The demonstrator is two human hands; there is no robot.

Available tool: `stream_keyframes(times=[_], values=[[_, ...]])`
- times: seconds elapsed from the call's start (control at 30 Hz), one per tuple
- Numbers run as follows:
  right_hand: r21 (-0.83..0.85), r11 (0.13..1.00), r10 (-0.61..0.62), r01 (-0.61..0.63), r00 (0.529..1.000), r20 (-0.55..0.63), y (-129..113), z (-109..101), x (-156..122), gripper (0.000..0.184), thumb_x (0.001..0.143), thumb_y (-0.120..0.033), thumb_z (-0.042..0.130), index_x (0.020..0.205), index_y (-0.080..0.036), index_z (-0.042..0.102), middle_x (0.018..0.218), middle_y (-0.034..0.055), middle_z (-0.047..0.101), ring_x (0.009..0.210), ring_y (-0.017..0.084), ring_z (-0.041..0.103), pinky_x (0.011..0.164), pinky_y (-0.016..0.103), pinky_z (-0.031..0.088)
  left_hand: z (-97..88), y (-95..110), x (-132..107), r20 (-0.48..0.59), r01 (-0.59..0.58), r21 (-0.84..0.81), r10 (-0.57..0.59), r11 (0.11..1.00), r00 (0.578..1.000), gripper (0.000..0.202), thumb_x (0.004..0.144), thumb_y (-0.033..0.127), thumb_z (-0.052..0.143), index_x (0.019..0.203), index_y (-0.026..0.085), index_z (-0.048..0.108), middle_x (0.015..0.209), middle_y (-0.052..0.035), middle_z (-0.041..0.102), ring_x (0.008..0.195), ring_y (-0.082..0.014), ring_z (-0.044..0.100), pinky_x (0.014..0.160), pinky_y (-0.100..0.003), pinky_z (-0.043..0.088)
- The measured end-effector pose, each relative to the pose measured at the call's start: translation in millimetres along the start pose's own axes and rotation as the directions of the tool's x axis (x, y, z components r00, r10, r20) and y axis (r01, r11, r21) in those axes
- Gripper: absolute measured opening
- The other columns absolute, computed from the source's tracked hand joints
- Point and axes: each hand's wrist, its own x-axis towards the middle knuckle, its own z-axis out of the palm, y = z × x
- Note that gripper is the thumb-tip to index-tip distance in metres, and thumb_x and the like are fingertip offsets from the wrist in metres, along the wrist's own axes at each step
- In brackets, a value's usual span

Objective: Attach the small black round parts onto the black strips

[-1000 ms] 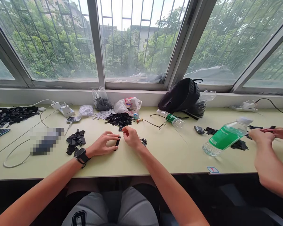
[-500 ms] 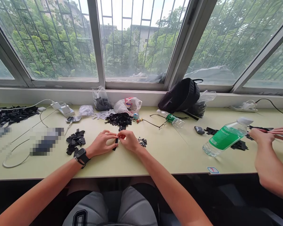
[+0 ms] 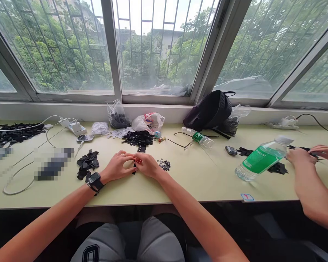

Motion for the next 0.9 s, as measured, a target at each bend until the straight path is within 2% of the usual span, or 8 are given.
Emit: stream_keyframes(times=[0.33,0.53,0.67,0.9], values=[[0.190,0.978,0.078,-0.085,0.996,0.044,4.5,3.3,0.5,0.035,0.082,-0.014,0.063,0.115,-0.024,0.066,0.088,0.0003,0.074,0.076,0.016,0.068,0.073,0.028,0.056,-1.6,2.3,0.2,0.007,0.010,0.002,-0.010,1.000,1.000,0.032,0.085,0.049,0.078,0.110,0.029,0.076,0.127,-0.0044,0.073,0.116,-0.0324,0.055,0.098,-0.046,0.044],[0.225,0.970,0.095,-0.098,0.995,0.023,6.8,4.2,0.1,0.028,0.086,-0.020,0.063,0.114,-0.024,0.064,0.082,-0.0010,0.072,0.072,0.016,0.068,0.070,0.028,0.055,-1.8,2.9,0.4,0.005,0.017,-0.005,-0.017,1.000,1.000,0.036,0.085,0.052,0.079,0.113,0.029,0.076,0.127,-0.0047,0.073,0.114,-0.0323,0.056,0.097,-0.047,0.044],[0.256,0.962,0.098,-0.100,0.995,0.022,8.4,4.0,0.9,0.030,0.082,-0.018,0.063,0.112,-0.023,0.064,0.082,-0.0009,0.071,0.074,0.016,0.068,0.071,0.027,0.054,-2.0,3.3,0.1,0.017,0.023,0.014,-0.024,1.000,1.000,0.037,0.086,0.053,0.078,0.114,0.030,0.076,0.129,-0.0031,0.073,0.115,-0.0318,0.056,0.098,-0.046,0.044],[0.333,0.932,0.139,-0.142,0.990,0.033,6.9,1.9,3.5,0.019,0.079,-0.020,0.066,0.099,-0.021,0.065,0.076,-0.0017,0.068,0.070,0.015,0.065,0.067,0.027,0.052,-2.7,3.8,0.1,0.032,0.031,0.041,-0.033,0.999,0.999,0.037,0.087,0.056,0.076,0.114,0.031,0.076,0.131,-0.0026,0.072,0.116,-0.0317,0.056,0.097,-0.046,0.045]])
